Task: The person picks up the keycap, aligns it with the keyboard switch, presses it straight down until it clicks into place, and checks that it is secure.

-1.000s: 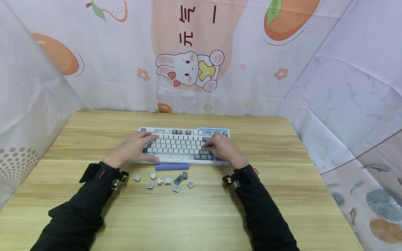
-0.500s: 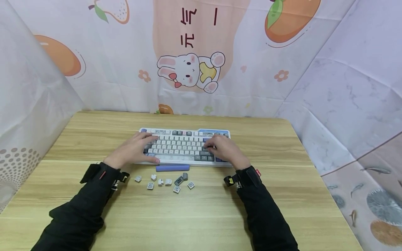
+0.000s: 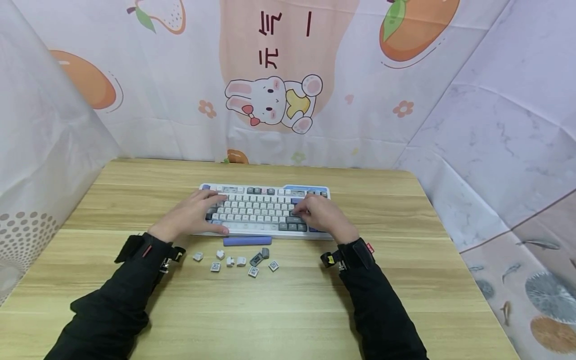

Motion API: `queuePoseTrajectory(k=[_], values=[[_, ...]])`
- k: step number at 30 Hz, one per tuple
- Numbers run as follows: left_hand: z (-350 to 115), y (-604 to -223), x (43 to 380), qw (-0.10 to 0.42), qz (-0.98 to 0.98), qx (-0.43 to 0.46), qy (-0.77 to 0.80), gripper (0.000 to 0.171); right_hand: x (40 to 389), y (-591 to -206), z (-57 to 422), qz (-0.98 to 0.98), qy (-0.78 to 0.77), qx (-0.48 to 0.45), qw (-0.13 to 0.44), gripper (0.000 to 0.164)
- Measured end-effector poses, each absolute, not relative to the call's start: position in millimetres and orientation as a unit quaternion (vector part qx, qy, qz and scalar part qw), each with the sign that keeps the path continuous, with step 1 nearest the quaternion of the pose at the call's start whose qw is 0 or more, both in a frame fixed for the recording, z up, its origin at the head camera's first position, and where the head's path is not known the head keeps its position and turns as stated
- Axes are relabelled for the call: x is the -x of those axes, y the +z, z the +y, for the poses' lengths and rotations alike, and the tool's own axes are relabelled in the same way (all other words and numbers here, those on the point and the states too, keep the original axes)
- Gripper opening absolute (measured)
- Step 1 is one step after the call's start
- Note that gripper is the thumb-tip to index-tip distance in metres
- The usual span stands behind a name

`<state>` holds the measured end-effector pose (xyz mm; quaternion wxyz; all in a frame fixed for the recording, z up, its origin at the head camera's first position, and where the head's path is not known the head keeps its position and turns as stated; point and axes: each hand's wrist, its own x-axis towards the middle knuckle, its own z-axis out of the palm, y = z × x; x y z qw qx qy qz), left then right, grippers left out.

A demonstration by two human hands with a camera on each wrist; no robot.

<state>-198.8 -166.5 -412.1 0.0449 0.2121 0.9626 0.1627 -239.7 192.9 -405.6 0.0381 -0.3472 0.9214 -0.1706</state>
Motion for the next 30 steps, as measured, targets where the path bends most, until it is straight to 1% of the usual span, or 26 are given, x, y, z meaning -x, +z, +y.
queuePoseTrajectory(k=[5,14,18,20,26,30], values=[[-167,-412,198,0.045,0.963,-0.211,0.159,0.101,239,-404,192,0.923,-0.163,0.345,0.046,0.018],[-167,-412,199,0.051,0.963,-0.211,0.158,0.101,235,-402,190,0.924,-0.15,0.352,0.028,0.015],[-167,-411,199,0.053,0.964,-0.21,0.154,0.102,235,-401,190,0.925,-0.145,0.349,0.03,0.016],[-166,-410,198,0.052,0.964,-0.213,0.147,0.102,235,-401,190,0.927,-0.143,0.344,0.036,0.021],[-163,-406,195,0.057,0.965,-0.217,0.139,0.097,229,-392,189,0.933,-0.145,0.326,0.049,0.044],[-161,-402,193,0.061,0.964,-0.219,0.14,0.085,225,-385,186,0.927,-0.15,0.342,0.039,0.047]])
